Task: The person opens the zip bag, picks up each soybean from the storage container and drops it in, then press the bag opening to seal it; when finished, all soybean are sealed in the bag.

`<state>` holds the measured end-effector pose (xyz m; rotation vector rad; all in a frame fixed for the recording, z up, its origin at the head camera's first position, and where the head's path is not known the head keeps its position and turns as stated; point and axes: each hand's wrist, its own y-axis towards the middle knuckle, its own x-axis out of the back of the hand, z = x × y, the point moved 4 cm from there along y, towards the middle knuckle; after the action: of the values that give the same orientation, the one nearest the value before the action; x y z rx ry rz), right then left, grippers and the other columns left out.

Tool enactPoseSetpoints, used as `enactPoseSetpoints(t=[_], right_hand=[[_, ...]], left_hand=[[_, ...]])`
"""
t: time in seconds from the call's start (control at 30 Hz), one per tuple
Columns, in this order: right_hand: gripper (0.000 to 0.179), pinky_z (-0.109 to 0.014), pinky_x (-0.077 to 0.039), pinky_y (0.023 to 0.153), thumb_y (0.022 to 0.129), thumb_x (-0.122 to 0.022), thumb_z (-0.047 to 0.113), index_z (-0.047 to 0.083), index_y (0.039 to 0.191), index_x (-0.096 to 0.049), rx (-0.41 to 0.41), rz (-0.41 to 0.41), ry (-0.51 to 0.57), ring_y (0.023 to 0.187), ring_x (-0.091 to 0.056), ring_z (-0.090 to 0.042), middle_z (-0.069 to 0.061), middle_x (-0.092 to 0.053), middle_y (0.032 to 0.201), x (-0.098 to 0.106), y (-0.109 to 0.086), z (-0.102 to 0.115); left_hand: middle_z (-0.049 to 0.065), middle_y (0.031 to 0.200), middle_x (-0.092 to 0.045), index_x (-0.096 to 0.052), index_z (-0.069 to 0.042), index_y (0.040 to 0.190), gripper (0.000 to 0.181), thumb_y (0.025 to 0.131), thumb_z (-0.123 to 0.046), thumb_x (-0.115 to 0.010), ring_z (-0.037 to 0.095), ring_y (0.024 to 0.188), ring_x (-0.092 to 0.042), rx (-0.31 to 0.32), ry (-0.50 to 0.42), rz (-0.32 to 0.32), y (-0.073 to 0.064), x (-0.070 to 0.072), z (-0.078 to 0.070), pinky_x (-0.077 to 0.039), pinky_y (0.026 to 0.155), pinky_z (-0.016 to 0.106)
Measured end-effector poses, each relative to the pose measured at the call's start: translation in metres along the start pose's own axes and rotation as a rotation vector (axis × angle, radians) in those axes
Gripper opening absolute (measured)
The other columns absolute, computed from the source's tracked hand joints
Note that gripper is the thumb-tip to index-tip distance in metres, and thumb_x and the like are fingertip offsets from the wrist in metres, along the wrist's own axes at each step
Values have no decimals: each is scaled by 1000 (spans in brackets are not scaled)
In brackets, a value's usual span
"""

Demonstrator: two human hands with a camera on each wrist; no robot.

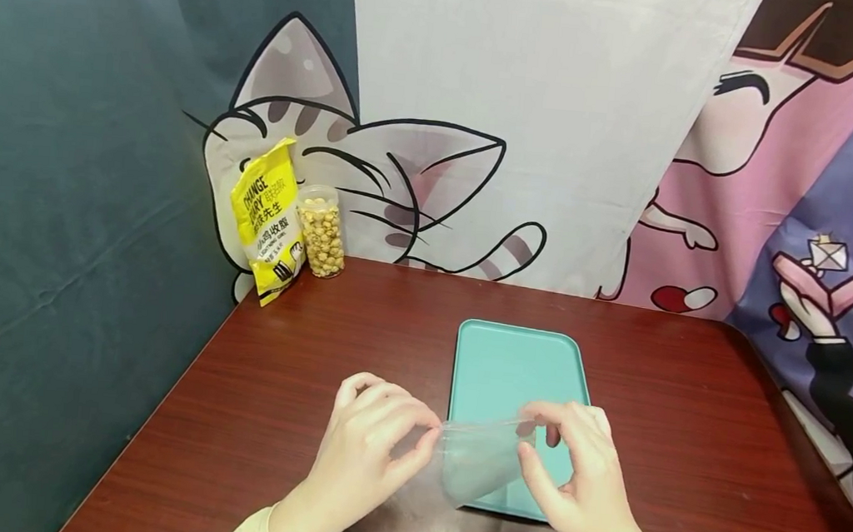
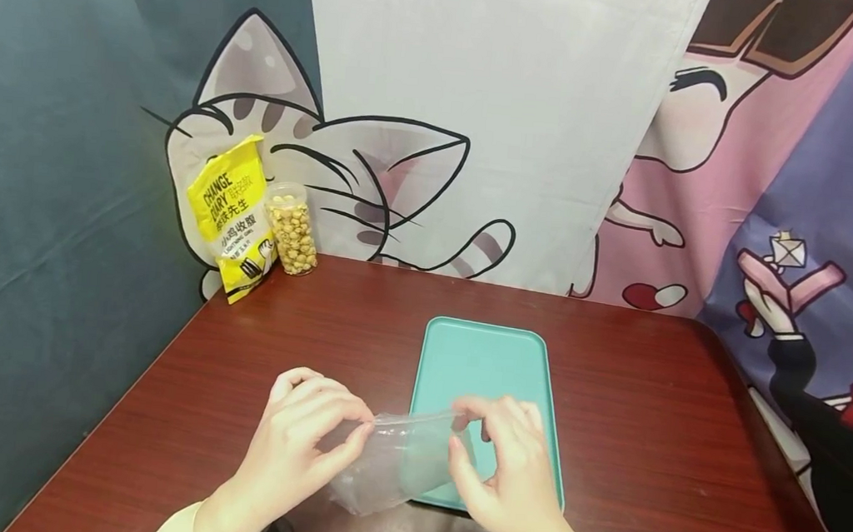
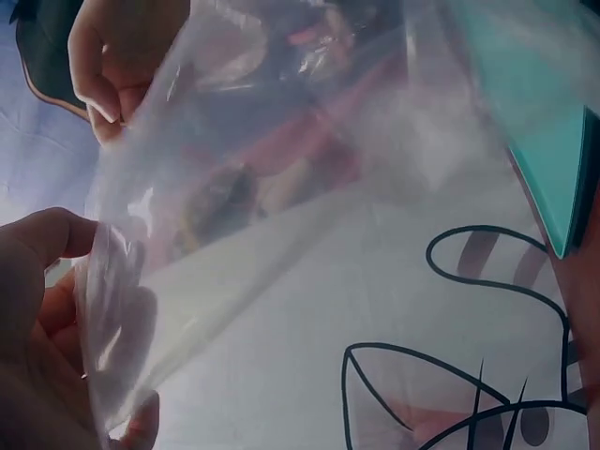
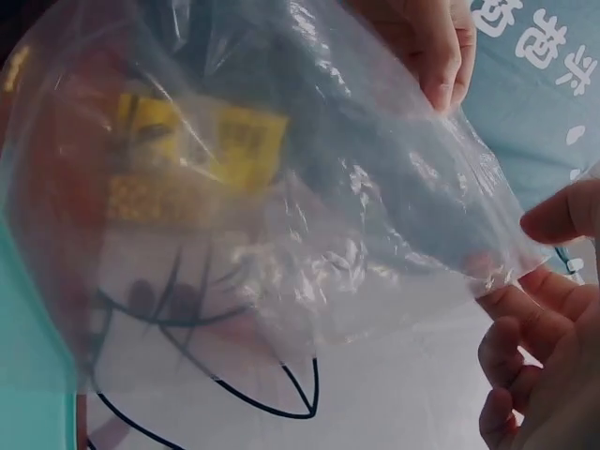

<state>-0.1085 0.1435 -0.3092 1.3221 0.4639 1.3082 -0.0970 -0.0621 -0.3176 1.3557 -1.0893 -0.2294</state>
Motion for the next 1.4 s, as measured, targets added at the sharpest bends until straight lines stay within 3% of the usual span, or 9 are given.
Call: enactPoseSetpoints(t=[0.17, 0.37, 0.7, 1.0, 1.17, 1.4], right_hand=[[33, -32, -25, 77, 92, -55, 40, 11, 96, -71, 48, 15, -127, 80, -47, -17, -1, -65, 93, -4, 1, 4], [28, -34, -26, 75, 94, -54, 40, 23, 79, -71, 145, 94, -176, 71, -43, -12, 12, -61, 78, -11, 1, 10], [27, -28, -25, 76, 97, -50, 29, 25, 77, -67, 191, 221, -82, 66, -36, -4, 20, -60, 71, -20, -1, 15], [26, -27, -25, 76, 95, -49, 24, 24, 73, -62, 212, 203, 13, 66, -37, -2, 20, -59, 71, -18, 1, 15], [28, -28, -26, 75, 95, -47, 23, 23, 71, -60, 224, 176, 30, 66, -39, -3, 19, -58, 68, -14, 2, 15], [27, -27, -25, 76, 95, -48, 23, 24, 71, -60, 221, 194, 28, 68, -37, -3, 20, -57, 69, -12, -1, 11]], left_hand=[[-18, 73, -62, -66, -24, 78, 11, 75, -14, -70, 5, 74, -56, -34, -11, 56, -2, -4, -4, -36, 85, 39], [-19, 73, -61, -65, -24, 76, 13, 72, -13, -70, 5, 73, -56, -101, -12, 63, -3, -9, -9, -37, 84, 37], [-19, 75, -63, -65, -26, 75, 9, 77, -18, -68, 5, 72, -56, -146, 4, 90, -7, -13, -12, -38, 83, 36], [-21, 69, -62, -66, -27, 72, 15, 66, -17, -75, 3, 68, -54, -183, -38, 49, -5, -7, -9, -37, 81, 36], [-22, 68, -60, -65, -27, 71, 13, 70, -16, -70, 3, 68, -54, -178, -56, 51, -6, -3, -5, -36, 81, 36], [-23, 71, -62, -66, -28, 72, 15, 84, -22, -59, 3, 69, -53, -155, -75, 68, -12, 1, 2, -35, 81, 35]])
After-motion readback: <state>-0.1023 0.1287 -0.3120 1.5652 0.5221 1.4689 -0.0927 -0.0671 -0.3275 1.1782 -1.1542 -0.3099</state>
